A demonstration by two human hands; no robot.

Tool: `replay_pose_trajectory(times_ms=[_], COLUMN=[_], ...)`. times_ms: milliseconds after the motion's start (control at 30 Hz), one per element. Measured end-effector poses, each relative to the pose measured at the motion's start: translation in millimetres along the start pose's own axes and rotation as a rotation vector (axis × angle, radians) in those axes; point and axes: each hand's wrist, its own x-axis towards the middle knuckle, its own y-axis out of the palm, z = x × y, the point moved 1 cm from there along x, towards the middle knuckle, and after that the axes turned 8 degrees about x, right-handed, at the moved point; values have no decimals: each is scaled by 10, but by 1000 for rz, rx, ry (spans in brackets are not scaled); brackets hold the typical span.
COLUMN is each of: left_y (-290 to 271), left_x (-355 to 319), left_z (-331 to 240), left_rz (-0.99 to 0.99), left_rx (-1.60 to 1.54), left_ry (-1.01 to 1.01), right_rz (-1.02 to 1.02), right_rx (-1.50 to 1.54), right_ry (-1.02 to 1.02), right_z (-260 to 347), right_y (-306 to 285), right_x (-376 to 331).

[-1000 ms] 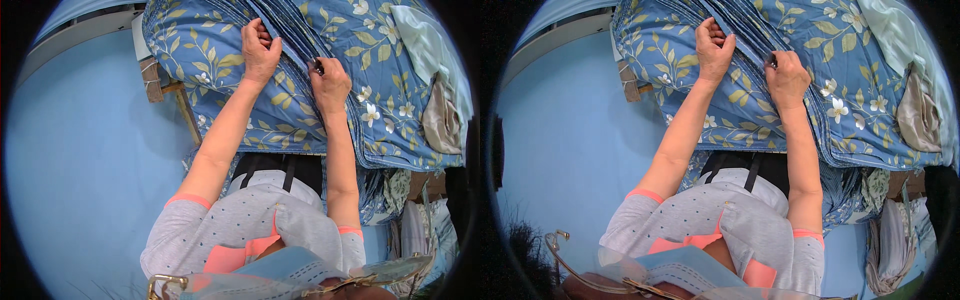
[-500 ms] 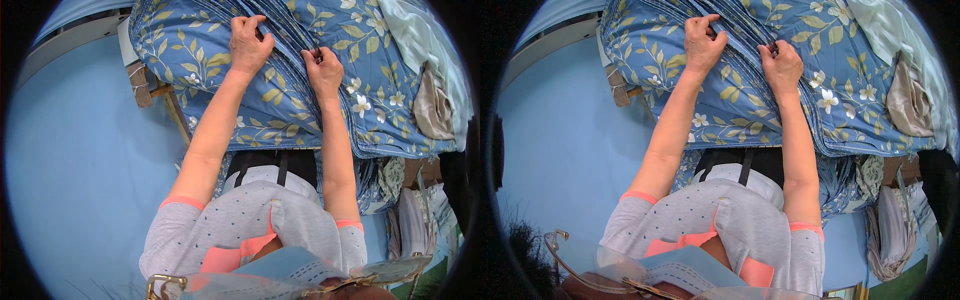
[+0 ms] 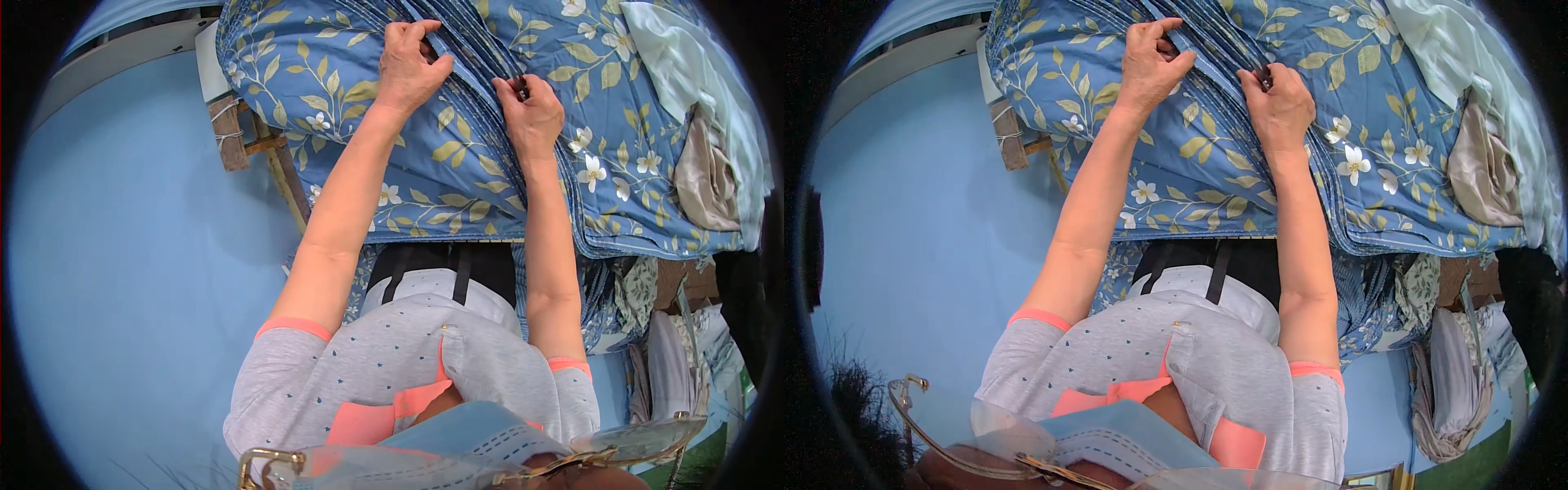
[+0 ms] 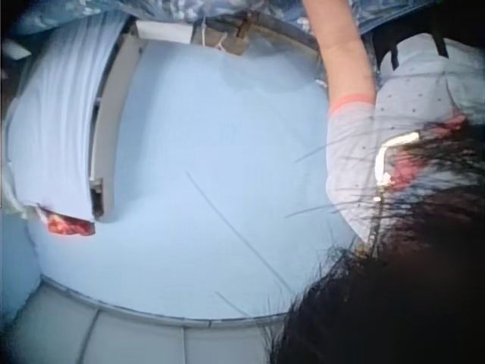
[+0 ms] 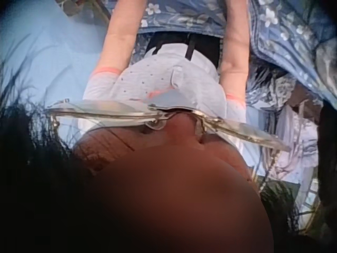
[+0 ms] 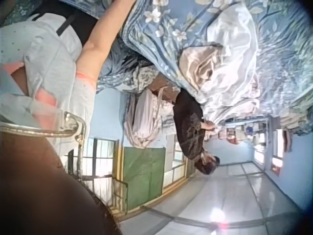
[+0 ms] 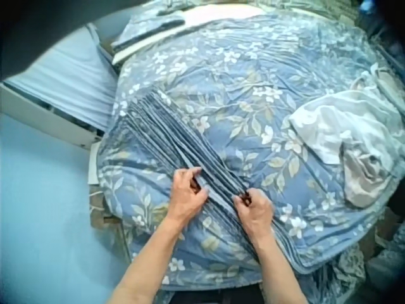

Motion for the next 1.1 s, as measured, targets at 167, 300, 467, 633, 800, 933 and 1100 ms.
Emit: replay_pose_trajectory(times_ms=[167, 300, 467, 633, 800, 933, 1100], left_y=[-7, -79, -117, -209, -160, -114, -65], left_x=[41, 49, 83, 135, 178, 160, 174], left_z=[-29, -35, 12, 165, 20, -121, -149], left_rz=[5, 27, 147, 289, 256, 191, 66], left_rx=[204, 138, 87, -27, -77, -4, 76], left_ry=[53, 50, 34, 78, -104, -132, -116], right_rz=[-42, -52, -15, 128, 212, 195, 166], right_rx=[-60, -66, -43, 138, 271, 238, 172], right_ry=[-55, -33, -15, 78, 27, 28, 52], right_z=[46, -1, -31, 19, -27, -106, -182], right_y=[140, 183, 163, -29, -169, -165, -118], right_x=[153, 165, 155, 182, -24, -26, 16])
